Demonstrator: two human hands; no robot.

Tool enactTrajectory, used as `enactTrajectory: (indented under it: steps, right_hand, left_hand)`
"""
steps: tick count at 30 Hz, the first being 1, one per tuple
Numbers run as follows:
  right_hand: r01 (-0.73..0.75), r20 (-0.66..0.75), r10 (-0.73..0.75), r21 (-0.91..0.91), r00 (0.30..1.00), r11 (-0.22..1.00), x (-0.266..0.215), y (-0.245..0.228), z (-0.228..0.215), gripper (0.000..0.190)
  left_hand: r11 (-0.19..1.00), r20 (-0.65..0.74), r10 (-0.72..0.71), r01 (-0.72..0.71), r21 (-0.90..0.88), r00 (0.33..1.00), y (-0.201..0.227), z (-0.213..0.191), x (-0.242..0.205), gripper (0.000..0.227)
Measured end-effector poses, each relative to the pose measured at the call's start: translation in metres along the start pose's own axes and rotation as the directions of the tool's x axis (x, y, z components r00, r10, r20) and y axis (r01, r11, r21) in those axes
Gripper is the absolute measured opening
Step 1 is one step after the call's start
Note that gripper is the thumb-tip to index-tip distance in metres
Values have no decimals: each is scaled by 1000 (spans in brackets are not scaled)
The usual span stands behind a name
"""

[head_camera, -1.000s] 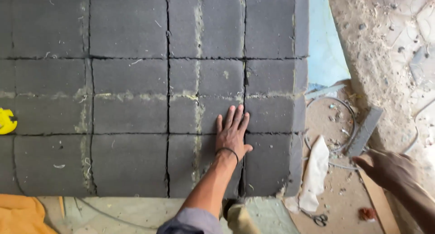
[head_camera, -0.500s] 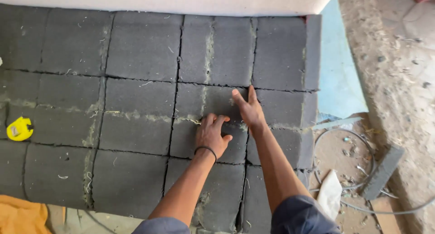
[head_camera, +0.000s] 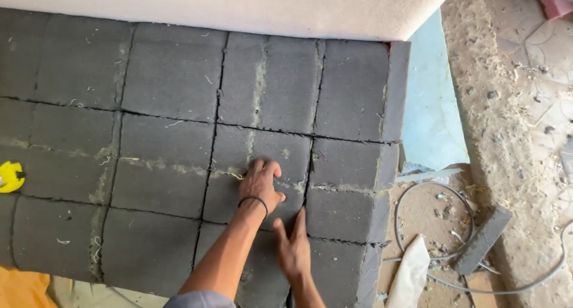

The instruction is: Measuring the dimensions and checking the alignment of foam blocks on a furniture frame using a tape measure and manual inspection.

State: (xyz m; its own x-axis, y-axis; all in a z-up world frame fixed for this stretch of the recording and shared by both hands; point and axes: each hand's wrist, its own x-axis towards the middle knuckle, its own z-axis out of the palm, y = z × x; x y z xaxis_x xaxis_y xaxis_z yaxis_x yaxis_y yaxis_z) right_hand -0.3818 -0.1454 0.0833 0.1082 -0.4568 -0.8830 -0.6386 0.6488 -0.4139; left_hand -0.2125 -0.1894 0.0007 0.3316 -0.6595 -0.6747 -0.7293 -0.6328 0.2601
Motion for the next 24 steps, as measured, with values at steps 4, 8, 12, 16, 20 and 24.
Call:
enactTrajectory:
  steps: [4,8,12,16,20,24]
  right_hand:
    - [-52,57,55,-44,997,998,-8,41,11,107]
    - [-192,42,203,-186,978,964,5,70,-28,111]
    - [200,-154,-279,-394,948,897,33,14,-128,35]
    - [522,-81,-704,-613,706,594,98,-64,-195,41]
    - [545,143,-734,-765,664,344,153,-79,-200,71]
    - [461,263,-573,-857,776,230,154,-84,-192,78]
  left_hand:
    - [999,84,-47,49,-23,995,19,-28,-11,63]
    - [997,28,-62,63,-36,998,27,-30,-5,64]
    - [991,38,-134,135,-17,990,31,-27,0,66]
    - [986,25,-162,160,55,986,54,-4,6,54]
    - [969,-321,202,-236,-71,925,117,-30,2,72]
    - [905,-280,425,-406,126,861,137,-12,25,89]
